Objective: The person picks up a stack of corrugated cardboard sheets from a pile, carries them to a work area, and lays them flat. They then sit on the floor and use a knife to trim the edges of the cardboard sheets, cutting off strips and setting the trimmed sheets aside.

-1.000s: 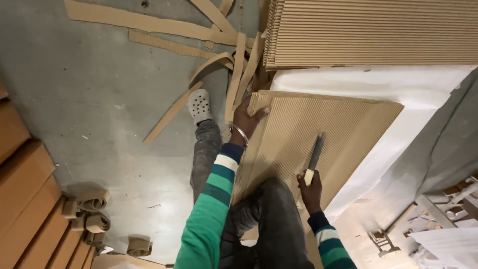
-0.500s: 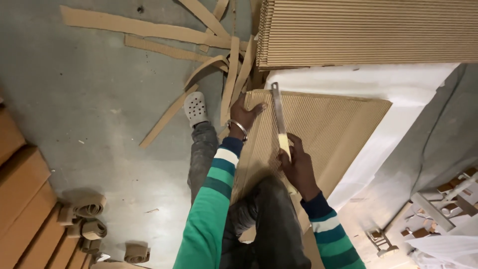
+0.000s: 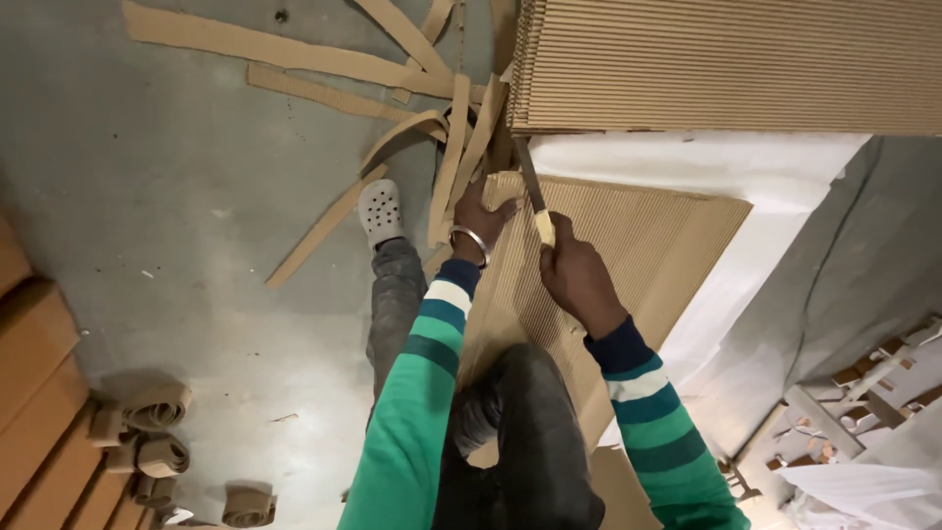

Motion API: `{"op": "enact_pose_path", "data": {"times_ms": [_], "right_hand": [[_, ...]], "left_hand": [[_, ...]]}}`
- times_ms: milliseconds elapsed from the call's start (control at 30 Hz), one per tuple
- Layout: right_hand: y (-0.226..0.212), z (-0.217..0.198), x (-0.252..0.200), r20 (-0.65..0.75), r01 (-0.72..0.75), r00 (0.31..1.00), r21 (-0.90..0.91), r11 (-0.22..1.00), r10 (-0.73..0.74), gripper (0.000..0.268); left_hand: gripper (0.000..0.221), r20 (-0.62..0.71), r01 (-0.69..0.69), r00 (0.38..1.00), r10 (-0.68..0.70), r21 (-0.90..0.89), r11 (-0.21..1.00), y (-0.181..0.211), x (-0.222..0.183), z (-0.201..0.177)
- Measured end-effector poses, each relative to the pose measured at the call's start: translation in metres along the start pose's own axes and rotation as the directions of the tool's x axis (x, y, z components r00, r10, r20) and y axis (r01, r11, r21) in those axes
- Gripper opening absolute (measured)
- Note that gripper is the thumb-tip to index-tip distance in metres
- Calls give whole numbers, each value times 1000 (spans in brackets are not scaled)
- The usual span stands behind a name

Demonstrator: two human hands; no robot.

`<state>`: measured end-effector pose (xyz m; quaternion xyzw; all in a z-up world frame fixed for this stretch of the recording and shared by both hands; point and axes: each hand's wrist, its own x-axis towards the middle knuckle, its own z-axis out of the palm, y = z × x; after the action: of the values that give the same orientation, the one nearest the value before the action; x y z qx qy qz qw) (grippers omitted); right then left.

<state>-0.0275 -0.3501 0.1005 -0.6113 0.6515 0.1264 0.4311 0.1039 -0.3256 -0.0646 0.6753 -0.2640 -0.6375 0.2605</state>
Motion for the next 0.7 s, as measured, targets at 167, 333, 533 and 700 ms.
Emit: {"op": "enact_pose_path", "data": {"times_ms": [167, 333, 533, 700], "right_hand": [[-6, 5, 7, 27, -36, 999, -7, 999, 36, 44], [6, 20, 12, 53, -59, 997, -50, 997, 62, 42], [-5, 7, 21, 130, -127, 982, -107, 986, 140, 42], [-1, -3, 27, 200, -166, 961, -130, 977, 190, 41]], "left_hand": [[45, 2, 28, 1000, -28, -2, 1000, 0, 0, 0], [49, -24, -1, 1000, 3, 76, 997, -12, 5, 3], [50, -21, -26, 999, 28, 71, 997, -19, 6, 5], [52, -23, -13, 1000, 16, 120, 993, -16, 7, 4]]}}
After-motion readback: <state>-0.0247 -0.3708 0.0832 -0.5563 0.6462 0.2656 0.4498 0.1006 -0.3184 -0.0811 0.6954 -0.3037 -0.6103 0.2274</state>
